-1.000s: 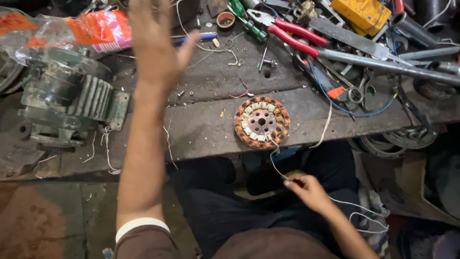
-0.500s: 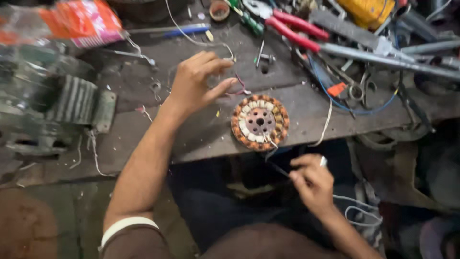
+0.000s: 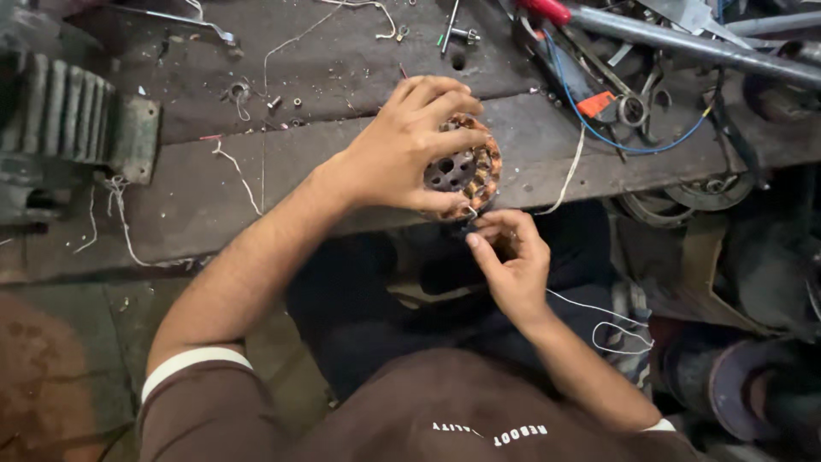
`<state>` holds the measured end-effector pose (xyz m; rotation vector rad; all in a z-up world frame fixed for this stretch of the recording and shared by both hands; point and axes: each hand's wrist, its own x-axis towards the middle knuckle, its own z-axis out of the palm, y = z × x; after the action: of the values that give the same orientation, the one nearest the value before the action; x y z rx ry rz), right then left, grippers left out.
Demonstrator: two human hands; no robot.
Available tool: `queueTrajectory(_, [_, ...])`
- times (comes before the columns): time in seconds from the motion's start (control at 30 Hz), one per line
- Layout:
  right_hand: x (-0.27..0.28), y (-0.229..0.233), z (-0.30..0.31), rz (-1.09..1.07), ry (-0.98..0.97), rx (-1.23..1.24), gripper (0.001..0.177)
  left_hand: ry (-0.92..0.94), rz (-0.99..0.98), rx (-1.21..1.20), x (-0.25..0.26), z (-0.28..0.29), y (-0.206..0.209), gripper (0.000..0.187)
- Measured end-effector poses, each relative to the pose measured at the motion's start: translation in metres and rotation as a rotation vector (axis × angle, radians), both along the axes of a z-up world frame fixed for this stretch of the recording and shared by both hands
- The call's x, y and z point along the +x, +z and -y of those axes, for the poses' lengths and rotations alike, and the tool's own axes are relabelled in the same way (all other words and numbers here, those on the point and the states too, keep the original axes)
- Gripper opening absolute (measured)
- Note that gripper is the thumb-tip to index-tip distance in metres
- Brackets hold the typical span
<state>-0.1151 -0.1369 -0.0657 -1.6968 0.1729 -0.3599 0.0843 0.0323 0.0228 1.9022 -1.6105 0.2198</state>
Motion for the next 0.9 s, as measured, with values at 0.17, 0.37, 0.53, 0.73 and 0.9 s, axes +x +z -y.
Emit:
queueTrajectory(0.17, [0.004,-0.001,0.001,-0.026,0.063,0.122,0.027,0.037,-0.040,-0.037,-0.025,0.002,-0.003,0.031])
queueTrajectory(0.37, [0.008,0.007,-0.001,-0.071,0.062,0.023,0.017,0.138,0.035,0.050,-0.054,-0.001,0.011,0.021])
queueTrajectory(0.53, [0.011,-0.001,-0.005,-0.110,0.096,0.176,0.015,0.095,-0.148,0.194,-0.050,0.004,0.013,0.017])
queueTrajectory(0.73, [0.014,-0.016,-0.003,-0.131,0.107,0.281,0.016,0.116,-0.073,0.289,-0.041,0.014,0.017,0.017])
queueTrajectory(0.9, [0.012,-0.021,0.001,-0.056,0.057,0.316,0.020,0.130,0.170,0.270,-0.057,0.016,0.026,0.018])
